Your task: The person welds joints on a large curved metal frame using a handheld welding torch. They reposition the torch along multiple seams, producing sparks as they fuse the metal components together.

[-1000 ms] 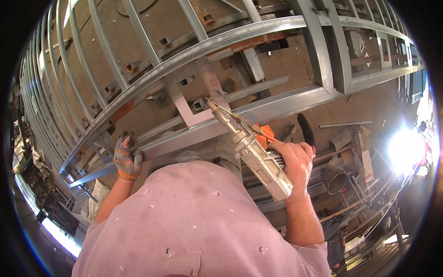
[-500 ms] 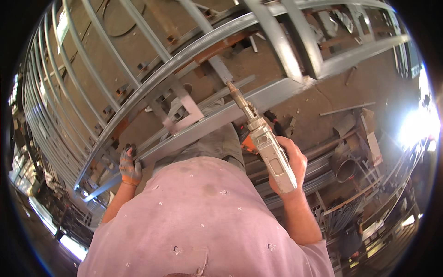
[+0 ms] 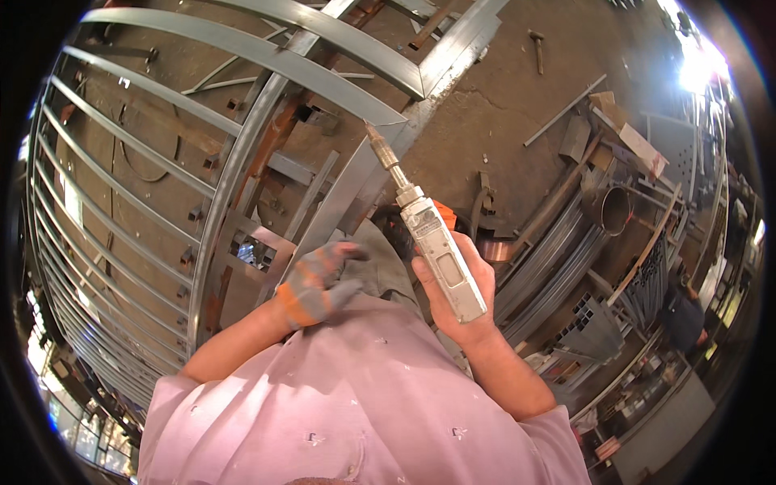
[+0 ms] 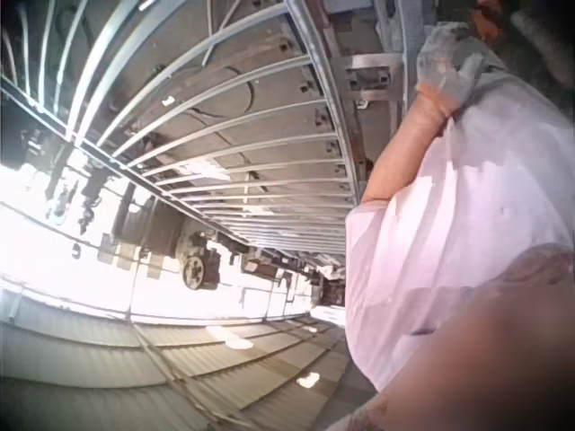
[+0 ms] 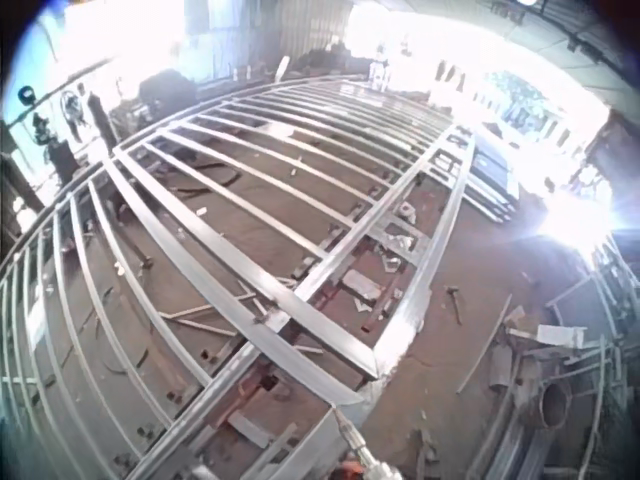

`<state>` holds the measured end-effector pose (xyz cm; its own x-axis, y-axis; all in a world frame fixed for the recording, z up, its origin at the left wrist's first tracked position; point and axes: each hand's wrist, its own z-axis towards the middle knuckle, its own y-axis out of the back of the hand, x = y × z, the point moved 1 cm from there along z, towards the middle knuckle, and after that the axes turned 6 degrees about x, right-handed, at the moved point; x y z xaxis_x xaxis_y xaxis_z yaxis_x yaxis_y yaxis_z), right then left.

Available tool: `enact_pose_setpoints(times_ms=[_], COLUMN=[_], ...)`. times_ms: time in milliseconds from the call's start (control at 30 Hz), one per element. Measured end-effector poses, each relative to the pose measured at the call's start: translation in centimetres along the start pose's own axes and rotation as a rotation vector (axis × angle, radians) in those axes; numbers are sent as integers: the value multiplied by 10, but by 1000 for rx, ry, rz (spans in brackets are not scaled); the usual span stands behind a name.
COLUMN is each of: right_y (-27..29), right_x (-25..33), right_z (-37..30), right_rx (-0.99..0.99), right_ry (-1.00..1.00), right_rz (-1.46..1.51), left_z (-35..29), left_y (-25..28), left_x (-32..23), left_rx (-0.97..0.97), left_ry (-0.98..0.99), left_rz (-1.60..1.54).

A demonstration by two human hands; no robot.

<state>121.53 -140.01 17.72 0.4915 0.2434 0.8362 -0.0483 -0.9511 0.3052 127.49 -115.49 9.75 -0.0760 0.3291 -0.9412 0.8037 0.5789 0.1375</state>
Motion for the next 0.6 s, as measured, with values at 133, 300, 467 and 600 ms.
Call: enact_pose_setpoints(times_ms=[133, 300, 467, 600], right_y=[4, -3, -23, -46], right_x=[-2, 21, 67, 74], right_z=[-4, 18, 51, 77], right_rx=[-59, 13, 57, 64], right_ry=[-33, 15, 177, 273], right_rz=[13, -62, -327, -493], left_z=[46, 56, 78, 91], left_y=[-23, -58, -83, -81], left_x=[-4, -3, -3, -18], left_rx=[269, 336, 402, 510], left_ry=[-24, -176, 54, 17], left_rz=[7, -157, -385, 130])
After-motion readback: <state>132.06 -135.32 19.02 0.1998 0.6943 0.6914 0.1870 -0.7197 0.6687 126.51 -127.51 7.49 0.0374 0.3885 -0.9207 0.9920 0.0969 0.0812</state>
